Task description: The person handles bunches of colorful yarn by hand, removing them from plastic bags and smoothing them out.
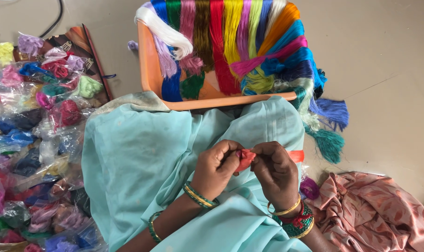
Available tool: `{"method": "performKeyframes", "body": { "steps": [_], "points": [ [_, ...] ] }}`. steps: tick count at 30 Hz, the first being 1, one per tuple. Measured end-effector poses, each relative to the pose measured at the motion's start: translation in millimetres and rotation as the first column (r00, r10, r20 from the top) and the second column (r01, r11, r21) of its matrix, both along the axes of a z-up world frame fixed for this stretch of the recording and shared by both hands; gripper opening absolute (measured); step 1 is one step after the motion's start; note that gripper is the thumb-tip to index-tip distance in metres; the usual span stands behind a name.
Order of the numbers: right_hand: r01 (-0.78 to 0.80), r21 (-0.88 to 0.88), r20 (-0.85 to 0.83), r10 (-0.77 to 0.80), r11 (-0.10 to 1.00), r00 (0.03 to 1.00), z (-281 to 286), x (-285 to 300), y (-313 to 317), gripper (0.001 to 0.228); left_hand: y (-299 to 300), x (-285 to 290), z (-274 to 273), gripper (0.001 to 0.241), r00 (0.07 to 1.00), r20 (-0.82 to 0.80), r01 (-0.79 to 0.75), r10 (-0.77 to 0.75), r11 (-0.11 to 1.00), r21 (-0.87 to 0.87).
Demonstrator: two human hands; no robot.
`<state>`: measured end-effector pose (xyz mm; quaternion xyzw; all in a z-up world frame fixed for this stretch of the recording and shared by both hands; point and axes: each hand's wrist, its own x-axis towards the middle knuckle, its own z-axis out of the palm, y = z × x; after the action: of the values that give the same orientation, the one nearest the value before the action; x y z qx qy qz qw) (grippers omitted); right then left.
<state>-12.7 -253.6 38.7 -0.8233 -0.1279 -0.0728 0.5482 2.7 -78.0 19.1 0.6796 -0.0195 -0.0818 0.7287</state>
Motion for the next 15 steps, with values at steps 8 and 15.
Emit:
{"method": "performKeyframes", "body": {
  "steps": [8, 15],
  "points": [
    [-0.093, 0.111, -0.046, 0.099, 0.989, 0.994, 8.3, 5.9, 2.1, 0.020, 15.1, 9.8, 8.0, 0.018, 0.957, -0.167, 0.189, -0.236, 0.948, -0.258],
    [-0.088, 0.092, -0.146, 0.101, 0.992, 0.984, -0.8, 7.8, -4.1, 0.015, 25.8, 9.9, 8.5, 0.022, 0.947, -0.128, 0.248, -0.294, 0.924, -0.290]
  ]
}}
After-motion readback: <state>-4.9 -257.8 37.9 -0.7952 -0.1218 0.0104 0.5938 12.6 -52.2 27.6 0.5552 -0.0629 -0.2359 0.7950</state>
